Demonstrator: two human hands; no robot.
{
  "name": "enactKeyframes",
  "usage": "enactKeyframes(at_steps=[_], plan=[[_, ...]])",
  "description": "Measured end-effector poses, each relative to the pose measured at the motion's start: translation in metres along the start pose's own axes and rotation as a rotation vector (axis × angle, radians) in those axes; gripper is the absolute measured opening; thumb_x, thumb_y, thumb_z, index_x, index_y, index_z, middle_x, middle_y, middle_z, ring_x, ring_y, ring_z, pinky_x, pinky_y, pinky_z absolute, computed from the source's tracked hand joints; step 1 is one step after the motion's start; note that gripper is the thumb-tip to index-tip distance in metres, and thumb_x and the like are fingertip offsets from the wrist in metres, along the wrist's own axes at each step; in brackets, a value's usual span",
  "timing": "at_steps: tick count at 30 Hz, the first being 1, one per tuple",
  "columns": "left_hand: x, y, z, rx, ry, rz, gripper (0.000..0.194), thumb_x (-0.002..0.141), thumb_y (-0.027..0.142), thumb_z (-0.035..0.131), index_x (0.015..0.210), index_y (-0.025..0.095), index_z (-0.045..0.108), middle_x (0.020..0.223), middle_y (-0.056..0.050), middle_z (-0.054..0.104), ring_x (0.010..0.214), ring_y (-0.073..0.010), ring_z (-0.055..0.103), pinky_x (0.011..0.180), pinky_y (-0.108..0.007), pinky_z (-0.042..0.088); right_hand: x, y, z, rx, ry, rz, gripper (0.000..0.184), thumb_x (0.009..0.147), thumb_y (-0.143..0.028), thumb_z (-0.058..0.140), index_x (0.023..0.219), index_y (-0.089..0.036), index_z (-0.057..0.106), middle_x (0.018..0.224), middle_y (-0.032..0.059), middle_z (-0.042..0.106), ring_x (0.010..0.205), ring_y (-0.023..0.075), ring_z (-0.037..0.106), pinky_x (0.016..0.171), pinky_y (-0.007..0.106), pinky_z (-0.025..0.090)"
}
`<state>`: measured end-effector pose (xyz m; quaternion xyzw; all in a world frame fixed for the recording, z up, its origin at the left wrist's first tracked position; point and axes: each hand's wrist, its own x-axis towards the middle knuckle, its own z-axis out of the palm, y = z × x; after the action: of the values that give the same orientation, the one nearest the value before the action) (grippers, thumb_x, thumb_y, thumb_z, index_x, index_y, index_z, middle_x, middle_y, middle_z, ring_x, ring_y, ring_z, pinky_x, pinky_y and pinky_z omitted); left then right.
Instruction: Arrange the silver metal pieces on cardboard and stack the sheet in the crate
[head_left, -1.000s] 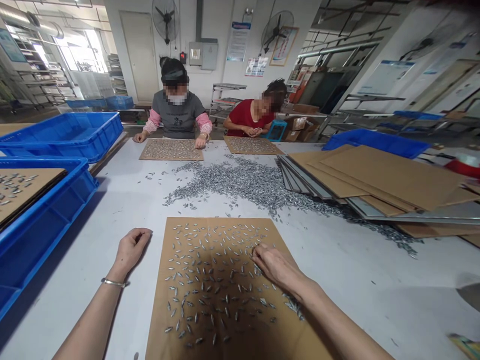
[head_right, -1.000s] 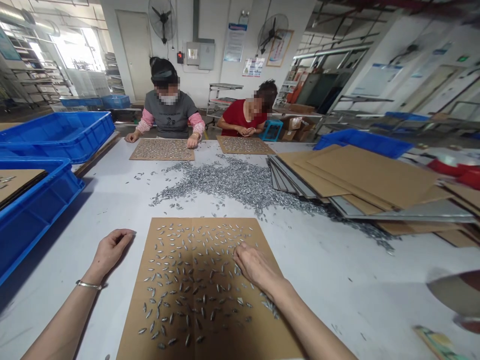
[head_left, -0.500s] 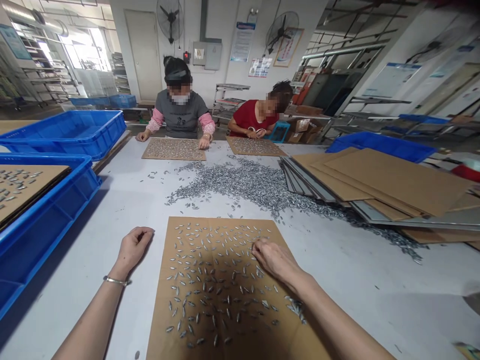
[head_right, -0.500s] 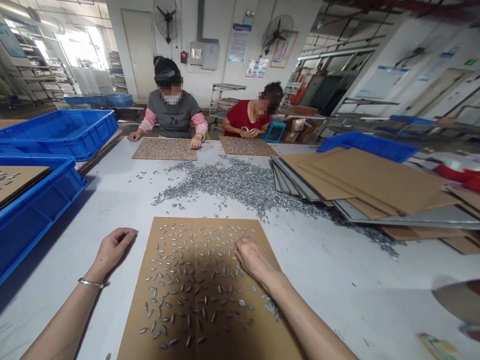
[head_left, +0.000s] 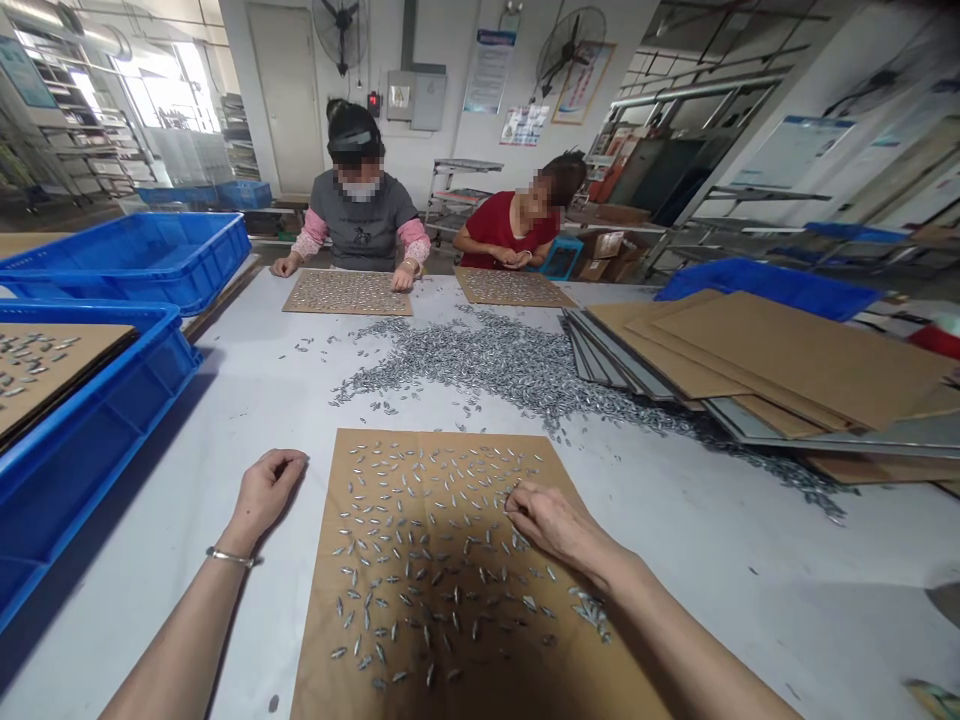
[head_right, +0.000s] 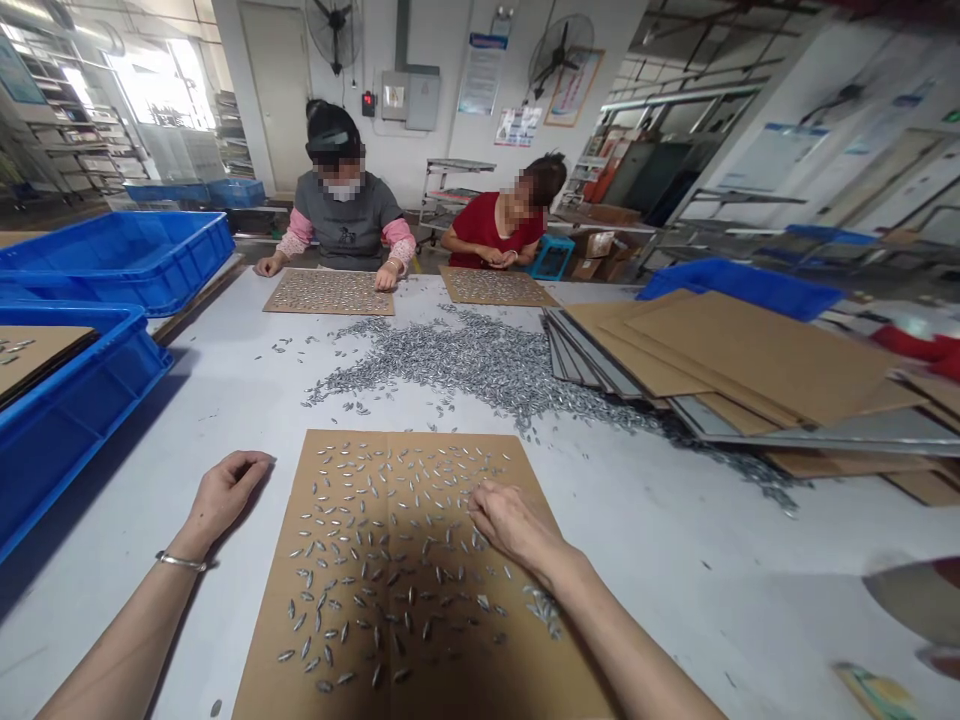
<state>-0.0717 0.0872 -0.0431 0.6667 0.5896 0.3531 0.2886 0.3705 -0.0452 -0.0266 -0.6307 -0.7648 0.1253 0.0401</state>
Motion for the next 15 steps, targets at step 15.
enactKeyframes(at_steps=[15], plan=[[0.0007,-0.0027,0.0002,-0.003,-0.004,-0.004,0.038,0.083,0.056,0.059,0.093,0.022,0.075,0.102,-0.010,0.078,0.091,-0.0274,0.070,0.093,-0.044,0.053,-0.0039,-0.0049,-0.0059,-0.065,0.016,-0.011,0.035,0.097,-0.022,0.041,0.076,-0.022,0.069,0.083,0.0058,0.069,0.075,0.0180,0.064,0.071,0.029,0.044]])
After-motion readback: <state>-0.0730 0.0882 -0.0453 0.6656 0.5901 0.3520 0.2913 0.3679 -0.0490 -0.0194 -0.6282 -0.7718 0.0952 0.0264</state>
